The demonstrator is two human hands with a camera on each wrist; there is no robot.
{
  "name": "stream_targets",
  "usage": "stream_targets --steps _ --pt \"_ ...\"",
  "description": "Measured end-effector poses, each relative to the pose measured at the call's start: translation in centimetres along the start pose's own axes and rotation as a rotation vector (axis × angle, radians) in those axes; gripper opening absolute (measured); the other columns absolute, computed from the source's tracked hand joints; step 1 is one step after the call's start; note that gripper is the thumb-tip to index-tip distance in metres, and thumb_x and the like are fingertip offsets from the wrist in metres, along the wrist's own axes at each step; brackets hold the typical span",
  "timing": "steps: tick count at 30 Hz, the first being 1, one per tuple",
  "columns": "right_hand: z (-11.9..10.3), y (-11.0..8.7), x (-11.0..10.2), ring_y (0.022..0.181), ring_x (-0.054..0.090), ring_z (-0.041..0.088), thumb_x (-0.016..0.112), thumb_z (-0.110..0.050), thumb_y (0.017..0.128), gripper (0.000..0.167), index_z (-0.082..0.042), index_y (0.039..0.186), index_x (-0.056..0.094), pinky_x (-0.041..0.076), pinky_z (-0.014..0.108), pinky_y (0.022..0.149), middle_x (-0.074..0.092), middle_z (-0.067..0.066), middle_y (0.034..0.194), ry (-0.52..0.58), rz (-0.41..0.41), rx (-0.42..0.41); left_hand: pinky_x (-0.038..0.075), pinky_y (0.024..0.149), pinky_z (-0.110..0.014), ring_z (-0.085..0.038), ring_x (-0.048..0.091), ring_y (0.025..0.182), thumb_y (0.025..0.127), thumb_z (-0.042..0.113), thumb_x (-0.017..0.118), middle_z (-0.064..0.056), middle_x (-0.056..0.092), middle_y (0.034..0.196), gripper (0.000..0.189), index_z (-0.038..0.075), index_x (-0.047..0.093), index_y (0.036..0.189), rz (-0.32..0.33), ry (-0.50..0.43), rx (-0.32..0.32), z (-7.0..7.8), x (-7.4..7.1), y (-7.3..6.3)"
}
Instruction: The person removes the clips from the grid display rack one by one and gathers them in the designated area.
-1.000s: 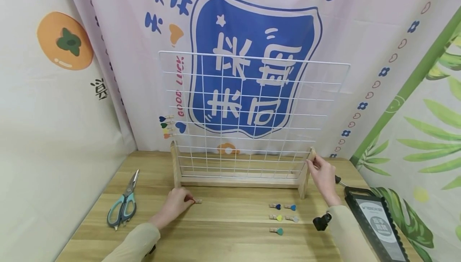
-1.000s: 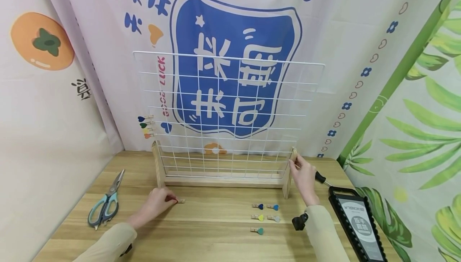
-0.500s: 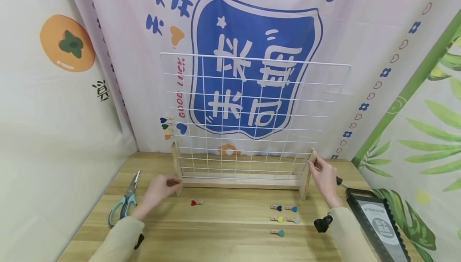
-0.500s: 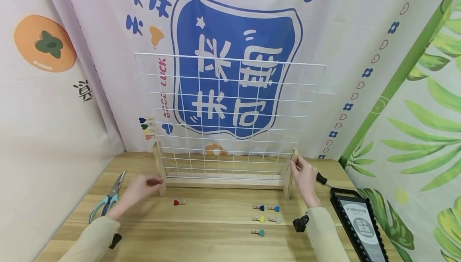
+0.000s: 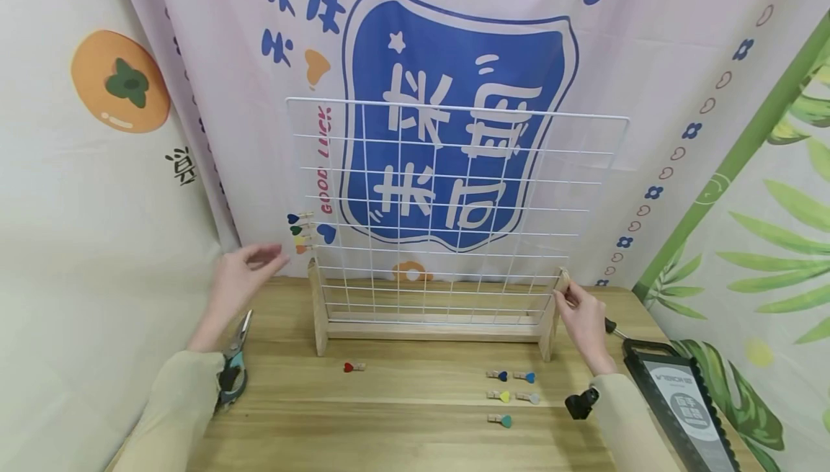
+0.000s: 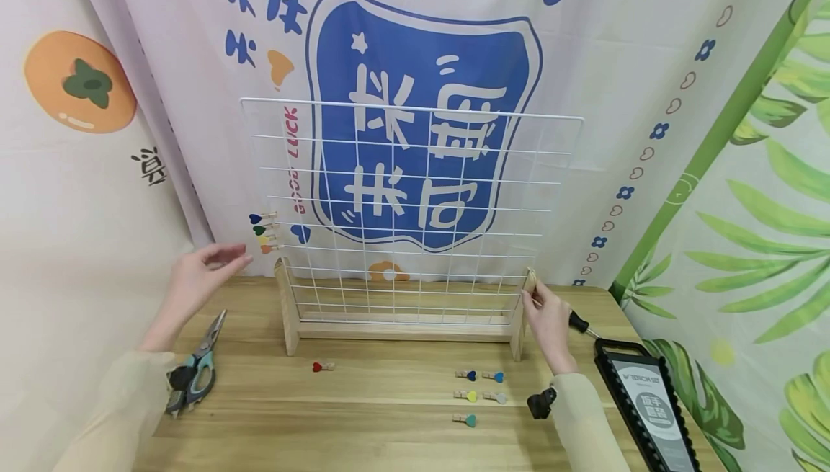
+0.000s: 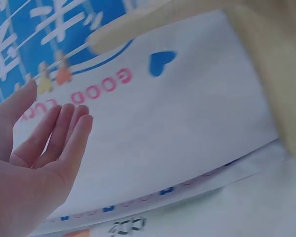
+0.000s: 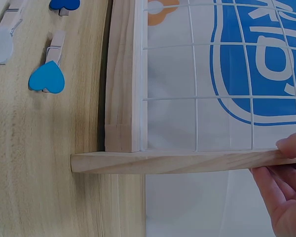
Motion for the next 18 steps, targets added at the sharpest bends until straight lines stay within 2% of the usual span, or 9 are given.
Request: stream_targets --steps 2,4,8,12,18 --pt "0.0 0.0 0.0 0.098 0.07 0.047 0.063 -0.001 0.094 0.03 0.013 0.121 0.063 0.057 0.049 0.081 0.068 0.035 0.11 -0.001 0.003 -0.002 0.043 0.075 0.005 -0.04 0.068 0.105 0.094 0.03 0.068 -0.026 0.069 0.118 0.043 -0.004 0.065 0.121 0.033 -0.029 0.008 0.8 -0.6 0.8" --pt "0.1 0.0 0.0 0.098 0.07 0.046 0.063 0.0 0.094 0.03 0.013 0.121 0.063 0.057 0.048 0.081 0.068 0.035 0.109 -0.002 0.005 -0.003 0.041 0.074 0.007 -0.037 0.068 0.105 0.095 0.032 0.067 -0.024 0.07 0.117 0.043 -0.002 0.066 0.12 0.064 -0.04 0.011 1.5 -0.9 1.6" --pt "0.3 0.0 0.0 0.098 0.071 0.046 0.063 -0.001 0.094 0.031 0.013 0.122 0.062 0.058 0.047 0.081 0.069 0.034 0.109 -0.004 0.007 0.002 0.047 0.077 0.003 -0.034 0.069 0.106 0.096 0.034 0.065 -0.021 0.072 0.116 0.041 0.001 0.068 0.119 0.117 -0.026 0.019 2.5 -1.2 2.7" --pt "0.4 0.1 0.1 0.098 0.071 0.046 0.063 -0.001 0.094 0.031 0.013 0.122 0.062 0.058 0.046 0.08 0.069 0.034 0.108 0.0 0.007 0.006 0.052 0.079 -0.005 -0.035 0.07 0.104 0.097 0.029 0.064 -0.022 0.073 0.113 0.035 -0.001 0.07 0.115 0.162 -0.015 0.058 3.4 -1.2 3.3" --pt "0.2 0.1 0.0 0.098 0.07 0.047 0.064 0.0 0.093 0.032 0.013 0.122 0.062 0.057 0.046 0.08 0.068 0.035 0.11 0.012 0.01 -0.004 0.044 0.073 0.005 -0.037 0.072 0.098 0.096 0.02 0.065 -0.023 0.074 0.107 0.027 -0.003 0.072 0.109 0.215 -0.025 0.081 3.8 -1.1 3.6"
Point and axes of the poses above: each hand's wrist, its own y-axis towards the middle knuckle, its own x-axis out of the palm, z = x × y, the point moved 7 cm from there along y, towards the middle knuckle
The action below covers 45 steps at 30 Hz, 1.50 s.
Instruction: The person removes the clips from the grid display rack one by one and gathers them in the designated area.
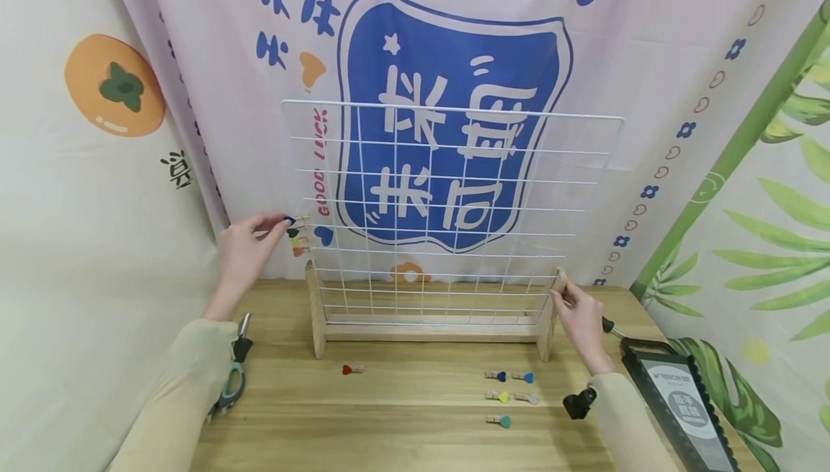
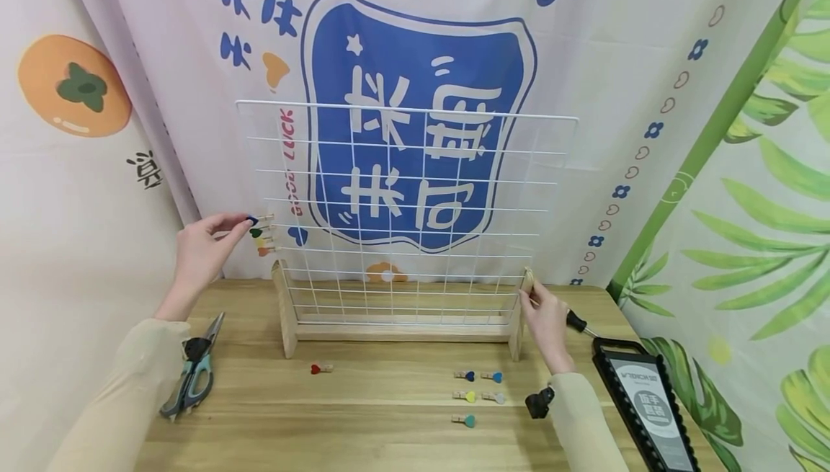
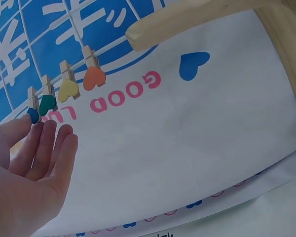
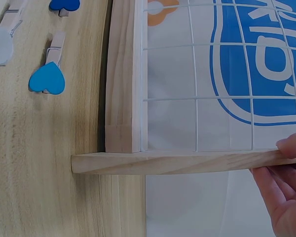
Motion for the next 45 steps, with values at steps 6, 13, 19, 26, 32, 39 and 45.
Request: stream_targets --steps 6,13,19,26,32,39,45 --pt "-0.1 0.1 0.1 0.097 0.07 0.047 0.064 0.001 0.092 0.031 0.013 0.121 0.062 0.057 0.048 0.08 0.068 0.035 0.109 0.0 0.002 -0.006 0.038 0.067 0.008 -0.039 0.073 0.095 0.096 0.021 0.066 -0.022 0.075 0.104 0.025 -0.001 0.074 0.106 0.009 0.027 0.0 -0.1 -0.2 0.2" --pt "-0.4 0.1 0.0 0.096 0.07 0.047 0.064 0.001 0.092 0.031 0.014 0.12 0.063 0.057 0.049 0.079 0.068 0.035 0.108 -0.003 0.005 -0.019 0.034 0.064 0.007 -0.039 0.073 0.094 0.095 0.018 0.067 -0.022 0.075 0.101 0.022 -0.002 0.074 0.102 0.045 0.051 0.022 0.1 -0.3 0.4" --pt "-0.4 0.1 0.0 0.095 0.071 0.047 0.064 0.0 0.092 0.03 0.013 0.119 0.063 0.057 0.049 0.079 0.069 0.035 0.107 -0.013 0.006 -0.025 0.036 0.068 0.009 -0.03 0.075 0.086 0.093 0.011 0.068 -0.025 0.075 0.098 0.019 -0.006 0.073 0.098 0.11 -0.002 0.04 0.1 -0.8 0.6" --pt "-0.2 0.0 0.0 0.095 0.071 0.045 0.064 -0.001 0.093 0.029 0.012 0.119 0.065 0.058 0.048 0.079 0.07 0.033 0.106 -0.018 0.008 -0.013 0.038 0.068 0.007 0.027 0.047 0.076 0.094 0.015 0.068 -0.026 0.074 0.102 0.023 -0.006 0.073 0.102 0.125 -0.041 -0.016 -0.5 -1.9 0.3" --pt "-0.1 0.0 0.0 0.096 0.071 0.046 0.063 0.0 0.093 0.031 0.013 0.121 0.063 0.058 0.046 0.079 0.07 0.034 0.106 -0.009 0.01 0.001 0.04 0.069 0.007 0.026 0.049 0.077 0.095 0.015 0.066 -0.025 0.074 0.102 0.023 -0.006 0.072 0.103 0.121 -0.055 -0.029 -0.8 -2.4 -0.7" --pt "-0.2 -0.1 0.0 0.096 0.071 0.046 0.063 -0.001 0.093 0.031 0.013 0.121 0.063 0.058 0.047 0.079 0.069 0.034 0.107 -0.011 0.006 -0.008 0.042 0.071 0.007 0.026 0.051 0.078 0.095 0.013 0.066 -0.025 0.074 0.101 0.022 -0.007 0.071 0.103 0.125 -0.078 -0.05 -1.0 -2.2 -3.1" --pt "-0.1 -0.1 0.1 0.098 0.07 0.047 0.063 -0.001 0.093 0.032 0.013 0.122 0.062 0.058 0.048 0.081 0.068 0.035 0.108 -0.006 -0.002 -0.003 0.044 0.07 0.006 0.028 0.051 0.078 0.093 0.011 0.068 -0.025 0.074 0.1 0.019 -0.006 0.071 0.102 0.063 -0.075 -0.03 -0.6 -0.8 -5.4"
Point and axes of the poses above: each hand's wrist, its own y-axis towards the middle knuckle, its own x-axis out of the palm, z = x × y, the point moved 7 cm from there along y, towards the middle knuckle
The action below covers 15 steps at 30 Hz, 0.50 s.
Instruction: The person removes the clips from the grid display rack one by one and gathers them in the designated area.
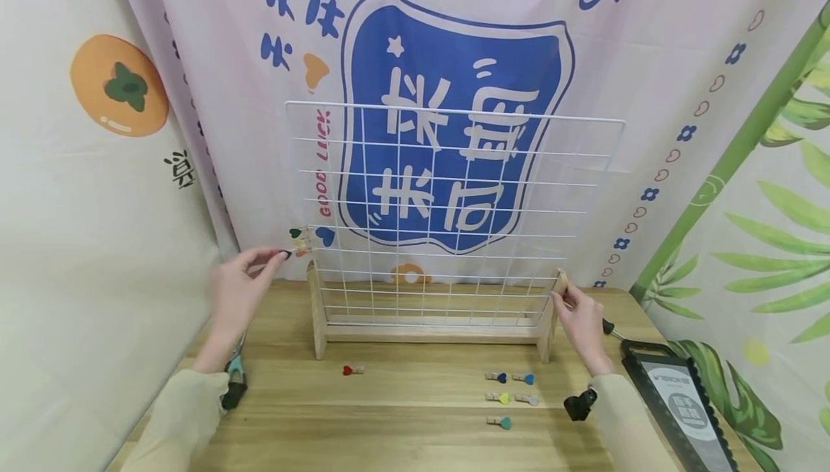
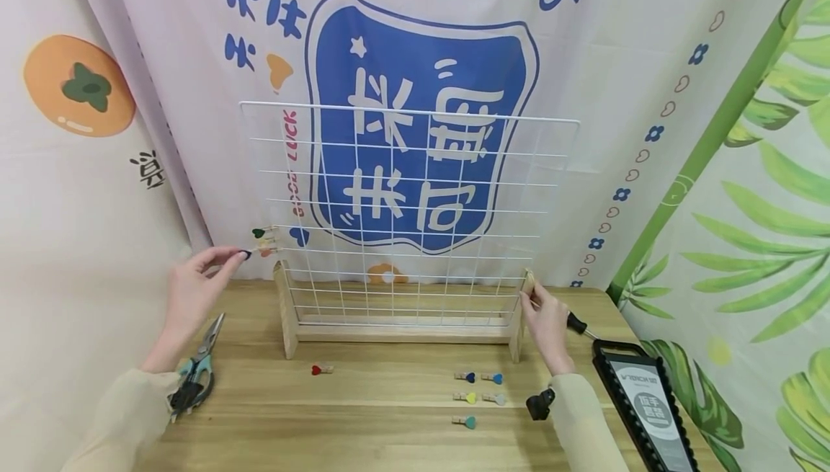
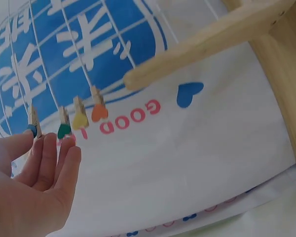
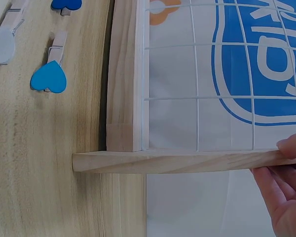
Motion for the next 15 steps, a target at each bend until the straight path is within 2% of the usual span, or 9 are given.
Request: stream_targets --steps 2,5,7,8,12,15 --pt "0.0 0.0 0.0 0.098 0.07 0.046 0.063 -0.001 0.093 0.032 0.013 0.122 0.062 0.057 0.048 0.081 0.068 0.035 0.108 0.0 0.001 0.002 0.045 0.07 0.005 0.019 0.059 0.079 0.093 0.009 0.068 -0.024 0.075 0.099 0.016 -0.004 0.072 0.101 -0.037 0.01 0.025 0.0 0.9 -0.9" --pt "0.1 0.0 0.0 0.098 0.071 0.046 0.063 -0.001 0.093 0.032 0.013 0.122 0.062 0.057 0.048 0.081 0.069 0.035 0.108 0.002 0.002 0.004 0.052 0.068 -0.001 -0.008 0.072 0.079 0.089 0.006 0.071 -0.022 0.076 0.094 0.013 -0.003 0.073 0.097 -0.07 0.015 0.082 0.1 2.6 -2.4" --pt "0.0 -0.1 0.0 0.097 0.071 0.046 0.064 -0.001 0.093 0.032 0.013 0.122 0.063 0.057 0.048 0.081 0.069 0.034 0.108 0.002 0.004 0.005 0.057 0.069 -0.01 -0.026 0.074 0.081 0.087 0.005 0.073 -0.021 0.076 0.091 0.011 -0.003 0.073 0.096 -0.104 0.004 0.104 0.1 3.8 -3.4" --pt "0.0 -0.1 0.0 0.097 0.071 0.046 0.064 -0.001 0.093 0.032 0.012 0.122 0.063 0.057 0.048 0.08 0.069 0.034 0.107 0.001 0.006 0.005 0.059 0.067 -0.013 -0.031 0.074 0.08 0.086 0.004 0.074 -0.021 0.075 0.089 0.011 -0.003 0.073 0.094 -0.112 -0.007 0.115 0.0 4.5 -4.0" --pt "-0.1 0.0 0.0 0.097 0.071 0.046 0.064 -0.001 0.093 0.032 0.013 0.121 0.062 0.057 0.047 0.08 0.068 0.035 0.108 -0.003 0.007 0.0 0.063 0.069 -0.026 -0.029 0.073 0.081 0.085 0.004 0.074 -0.018 0.075 0.088 0.01 -0.001 0.073 0.094 -0.212 -0.044 0.064 -0.7 7.1 -6.0" --pt "-0.1 0.0 -0.1 0.097 0.071 0.046 0.063 -0.001 0.093 0.032 0.013 0.121 0.062 0.057 0.047 0.08 0.069 0.035 0.108 -0.005 0.007 -0.002 0.063 0.072 -0.028 -0.027 0.073 0.084 0.086 0.005 0.073 -0.014 0.076 0.089 0.01 0.001 0.074 0.095 -0.3 -0.049 -0.005 -1.4 9.1 -7.4"
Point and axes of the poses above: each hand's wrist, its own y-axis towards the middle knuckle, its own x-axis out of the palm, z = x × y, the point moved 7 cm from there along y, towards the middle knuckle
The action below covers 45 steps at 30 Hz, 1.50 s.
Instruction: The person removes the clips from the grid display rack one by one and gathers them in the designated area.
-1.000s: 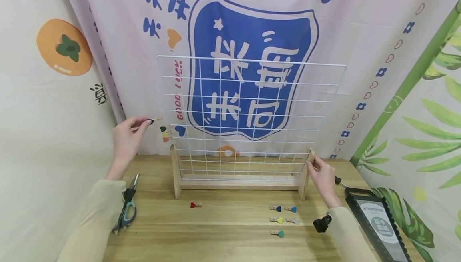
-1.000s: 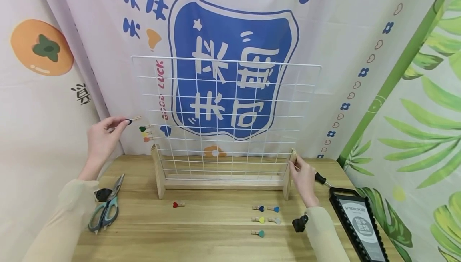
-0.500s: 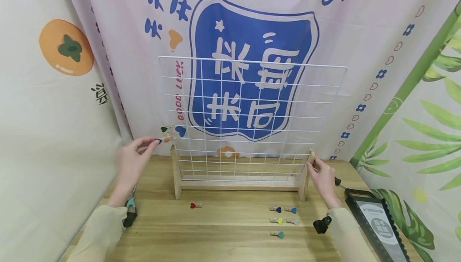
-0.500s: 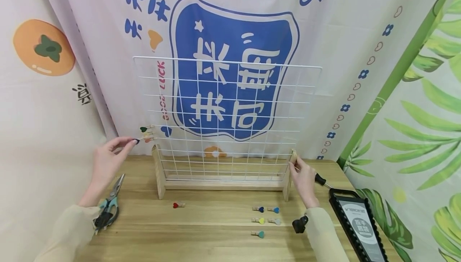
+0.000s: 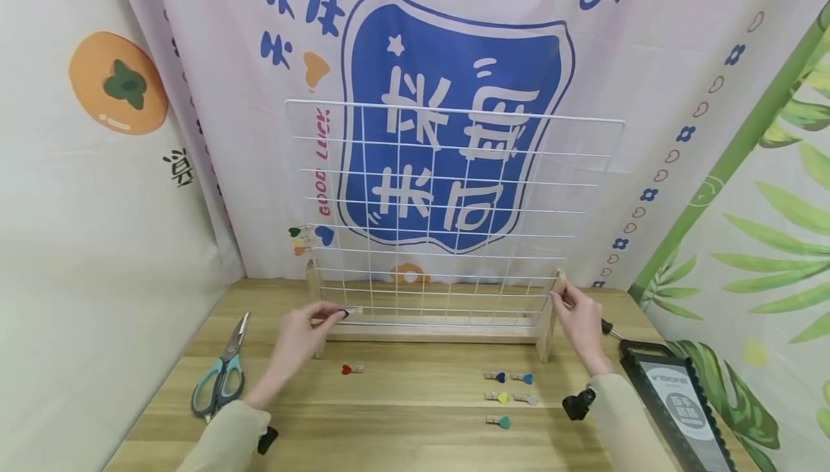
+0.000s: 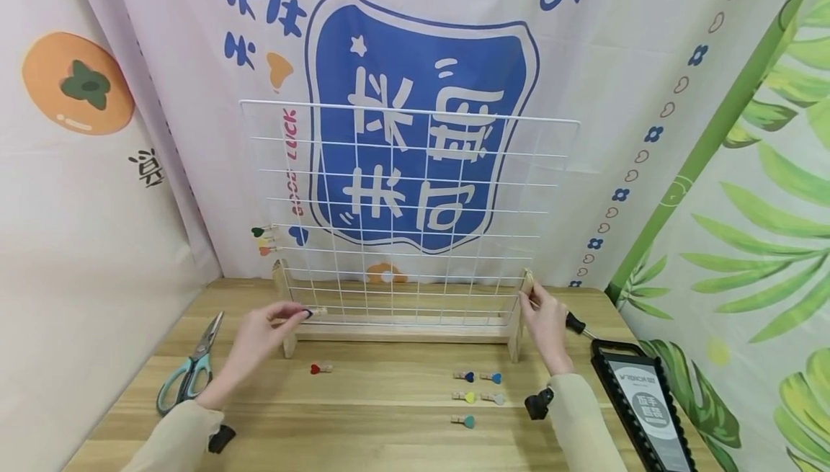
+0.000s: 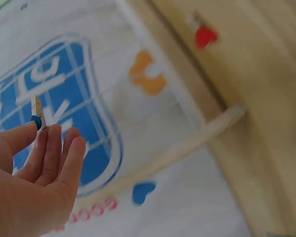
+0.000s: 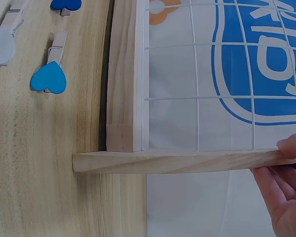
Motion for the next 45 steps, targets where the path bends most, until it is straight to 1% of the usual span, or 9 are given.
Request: stream_targets --steps 4,9,12,15,23,27,34,41,45 --pt "0.1 0.0 -0.1 0.096 0.071 0.046 0.064 0.0 0.093 0.03 0.012 0.12 0.063 0.058 0.048 0.08 0.069 0.034 0.106 -0.003 0.008 -0.005 0.062 0.073 -0.025 -0.024 0.073 0.083 0.088 0.007 0.072 -0.011 0.077 0.09 0.009 0.004 0.075 0.095 -0.1 -0.011 -0.027 -0.8 2.8 -0.8" --pt "-0.1 0.1 0.0 0.095 0.071 0.047 0.064 0.0 0.093 0.03 0.013 0.12 0.063 0.057 0.048 0.079 0.069 0.035 0.105 0.002 0.008 -0.021 0.061 0.071 -0.021 -0.019 0.073 0.077 0.089 0.006 0.071 -0.01 0.077 0.087 0.006 0.003 0.075 0.092 -0.215 -0.039 0.017 -1.6 5.6 -1.6" --pt "-0.1 0.0 0.0 0.095 0.071 0.046 0.064 0.0 0.093 0.03 0.013 0.119 0.063 0.057 0.047 0.079 0.069 0.035 0.105 0.002 0.005 -0.017 0.059 0.068 -0.018 -0.018 0.073 0.074 0.088 0.007 0.072 -0.01 0.077 0.084 0.006 0.001 0.074 0.089 -0.25 -0.015 0.054 -1.9 6.7 -2.0" --pt "-0.1 0.0 0.0 0.094 0.071 0.047 0.064 0.0 0.092 0.029 0.013 0.119 0.064 0.058 0.048 0.079 0.069 0.035 0.105 0.002 0.007 -0.016 0.057 0.064 -0.015 -0.016 0.071 0.071 0.085 0.008 0.074 -0.009 0.076 0.082 0.007 0.0 0.073 0.086 -0.277 0.033 0.063 -2.2 7.7 -2.4" --pt "-0.1 0.1 -0.1 0.093 0.071 0.047 0.064 -0.001 0.093 0.029 0.014 0.118 0.064 0.058 0.051 0.078 0.069 0.034 0.104 -0.019 0.01 -0.028 0.053 0.061 -0.017 -0.012 0.065 0.069 0.085 0.005 0.074 -0.006 0.074 0.079 0.005 0.003 0.072 0.081 -0.342 0.168 0.056 -2.1 10.1 -3.4" --pt "-0.1 0.1 0.0 0.093 0.071 0.047 0.064 -0.001 0.093 0.03 0.014 0.118 0.064 0.058 0.05 0.078 0.069 0.035 0.104 -0.01 0.006 -0.023 0.051 0.06 -0.018 -0.013 0.065 0.07 0.083 0.003 0.075 -0.004 0.073 0.078 0.004 0.006 0.073 0.08 -0.353 0.25 0.055 -2.2 11.0 -3.7" --pt "0.1 0.2 0.0 0.094 0.071 0.047 0.064 0.0 0.093 0.03 0.014 0.119 0.064 0.058 0.048 0.078 0.069 0.035 0.105 -0.012 0.004 -0.011 0.059 0.064 -0.028 -0.018 0.069 0.071 0.081 0.003 0.077 -0.006 0.074 0.078 0.005 0.006 0.073 0.079 -0.35 0.349 0.09 -2.0 11.6 -3.9" --pt "0.0 0.1 0.0 0.095 0.071 0.046 0.064 -0.002 0.093 0.029 0.013 0.119 0.064 0.058 0.049 0.079 0.069 0.034 0.106 -0.013 -0.001 -0.007 0.056 0.056 -0.024 -0.013 0.064 0.061 0.081 0.003 0.076 -0.007 0.072 0.073 0.006 0.004 0.072 0.077 -0.406 0.381 0.086 -1.5 11.9 -4.2" --pt "0.2 0.1 0.1 0.096 0.071 0.046 0.064 -0.002 0.093 0.03 0.013 0.12 0.063 0.058 0.048 0.08 0.069 0.034 0.106 -0.009 -0.001 -0.005 0.052 0.052 -0.022 -0.009 0.058 0.056 0.081 0.002 0.076 -0.005 0.069 0.068 0.009 0.005 0.071 0.073 -0.408 0.379 0.084 -1.6 12.0 -4.3"
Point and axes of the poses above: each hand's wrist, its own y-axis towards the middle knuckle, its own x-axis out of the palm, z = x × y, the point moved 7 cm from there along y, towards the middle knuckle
